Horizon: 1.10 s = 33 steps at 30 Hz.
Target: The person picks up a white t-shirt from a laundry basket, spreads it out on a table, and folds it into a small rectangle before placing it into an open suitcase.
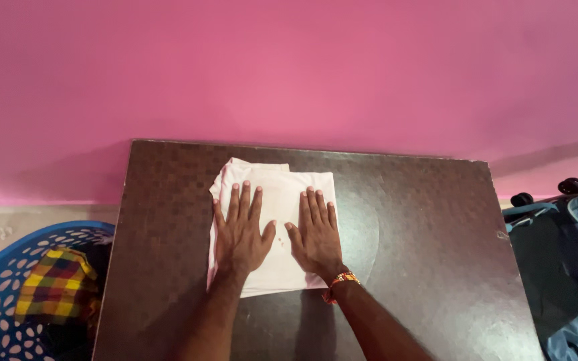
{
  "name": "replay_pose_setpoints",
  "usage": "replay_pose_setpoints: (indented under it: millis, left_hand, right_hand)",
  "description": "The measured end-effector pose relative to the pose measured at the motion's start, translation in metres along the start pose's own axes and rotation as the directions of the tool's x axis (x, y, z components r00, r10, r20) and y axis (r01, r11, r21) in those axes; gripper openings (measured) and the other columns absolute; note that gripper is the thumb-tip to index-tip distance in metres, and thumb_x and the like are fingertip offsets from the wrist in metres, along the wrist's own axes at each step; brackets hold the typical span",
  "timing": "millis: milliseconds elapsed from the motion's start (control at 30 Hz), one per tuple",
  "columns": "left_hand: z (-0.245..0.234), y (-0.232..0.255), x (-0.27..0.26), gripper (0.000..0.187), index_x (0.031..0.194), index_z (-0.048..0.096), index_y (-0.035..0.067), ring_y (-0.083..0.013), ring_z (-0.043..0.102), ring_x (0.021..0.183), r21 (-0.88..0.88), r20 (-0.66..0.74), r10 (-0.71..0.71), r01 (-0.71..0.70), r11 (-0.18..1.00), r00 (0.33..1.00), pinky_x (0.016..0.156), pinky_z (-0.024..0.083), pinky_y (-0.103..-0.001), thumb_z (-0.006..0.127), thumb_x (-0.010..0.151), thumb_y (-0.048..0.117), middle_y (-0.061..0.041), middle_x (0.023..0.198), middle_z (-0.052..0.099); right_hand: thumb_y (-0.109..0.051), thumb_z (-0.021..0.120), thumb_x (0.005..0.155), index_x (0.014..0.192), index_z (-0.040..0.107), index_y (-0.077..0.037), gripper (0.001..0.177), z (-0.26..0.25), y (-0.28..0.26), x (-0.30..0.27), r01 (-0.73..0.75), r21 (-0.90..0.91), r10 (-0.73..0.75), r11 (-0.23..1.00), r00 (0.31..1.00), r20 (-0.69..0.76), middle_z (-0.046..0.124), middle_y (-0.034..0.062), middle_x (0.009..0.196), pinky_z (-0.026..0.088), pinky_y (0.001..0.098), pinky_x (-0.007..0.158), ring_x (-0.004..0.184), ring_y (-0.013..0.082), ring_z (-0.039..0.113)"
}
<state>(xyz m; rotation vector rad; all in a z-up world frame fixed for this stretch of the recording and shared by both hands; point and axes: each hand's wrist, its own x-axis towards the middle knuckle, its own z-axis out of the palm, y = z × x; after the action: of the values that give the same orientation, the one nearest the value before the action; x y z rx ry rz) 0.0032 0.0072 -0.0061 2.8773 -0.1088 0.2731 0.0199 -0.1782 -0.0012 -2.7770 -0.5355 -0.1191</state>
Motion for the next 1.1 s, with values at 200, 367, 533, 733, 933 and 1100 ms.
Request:
replay_pose_setpoints:
  millis: [200, 367, 533, 733, 933, 1100]
  left_hand:
    - [0.002, 0.001, 0.002, 0.08, 0.158, 0.03, 0.012, -0.031, 0.012, 0.156, 0.027, -0.029, 0.001, 0.0, 1.0, 1.0, 0.121, 0.006, -0.065, 0.048, 0.093, 0.054, -0.015, 0.169, 0.02]
    - [0.004, -0.002, 0.005, 0.079, 0.16, 0.031, 0.01, -0.031, 0.013, 0.157, 0.022, -0.029, 0.027, -0.027, 0.999, 0.999, 0.121, 0.006, -0.066, 0.048, 0.095, 0.053, -0.014, 0.168, 0.021]
    - [0.0, -0.002, 0.003, 0.078, 0.158, 0.034, 0.01, -0.0308, 0.015, 0.156, -0.022, -0.049, 0.024, -0.025, 0.999, 0.999, 0.122, 0.008, -0.064, 0.05, 0.094, 0.052, -0.015, 0.168, 0.024]
    - [0.001, 0.001, 0.002, 0.075, 0.157, 0.035, 0.011, -0.0305, 0.017, 0.156, -0.053, -0.044, 0.009, -0.012, 0.999, 0.999, 0.123, 0.008, -0.062, 0.05, 0.095, 0.05, -0.014, 0.167, 0.026]
    - [0.0, 0.002, 0.003, 0.076, 0.157, 0.033, 0.011, -0.0299, 0.014, 0.156, -0.033, -0.033, 0.012, -0.013, 0.999, 0.999, 0.122, 0.007, -0.063, 0.05, 0.095, 0.05, -0.014, 0.168, 0.022]
    - [-0.001, 0.002, 0.003, 0.076, 0.158, 0.031, 0.012, -0.0296, 0.012, 0.155, -0.039, -0.007, 0.004, -0.005, 0.999, 1.0, 0.122, 0.006, -0.062, 0.049, 0.095, 0.051, -0.013, 0.167, 0.021]
  right_hand:
    - [-0.045, 0.035, 0.106, 0.16, 0.024, 0.006, 0.074, -0.002, 0.0, -0.009, 0.004, 0.027, -0.002, 1.0, 0.997, -0.074, 0.021, 0.0277, 0.169, 0.009, 0.0544, 0.127, 0.16, 0.0402, 0.014]
    - [-0.046, 0.037, 0.106, 0.158, 0.023, 0.008, 0.076, -0.004, 0.0, -0.017, -0.036, -0.016, 0.036, 0.999, 0.999, -0.007, 0.02, 0.0295, 0.167, 0.009, 0.0558, 0.124, 0.157, 0.0418, 0.013]
    - [-0.045, 0.037, 0.106, 0.158, 0.025, 0.007, 0.075, -0.004, 0.0, -0.014, -0.019, -0.028, 0.018, 0.999, 0.999, -0.038, 0.022, 0.0285, 0.167, 0.009, 0.0553, 0.125, 0.157, 0.0407, 0.014]
    - [-0.044, 0.038, 0.106, 0.158, 0.024, 0.006, 0.074, -0.003, 0.001, -0.014, -0.036, -0.064, 0.035, 0.997, 0.999, -0.011, 0.022, 0.0278, 0.167, 0.007, 0.0558, 0.125, 0.157, 0.04, 0.014]
    - [-0.045, 0.037, 0.104, 0.158, 0.024, 0.006, 0.075, -0.006, 0.0, -0.014, -0.029, -0.062, 0.028, 0.998, 0.999, -0.015, 0.021, 0.0264, 0.167, 0.006, 0.0558, 0.125, 0.158, 0.0391, 0.013]
    - [-0.045, 0.036, 0.104, 0.158, 0.024, 0.007, 0.076, -0.005, 0.0, -0.011, -0.026, -0.054, 0.026, 0.998, 1.0, 0.0, 0.02, 0.0277, 0.167, 0.006, 0.0565, 0.123, 0.156, 0.0402, 0.013]
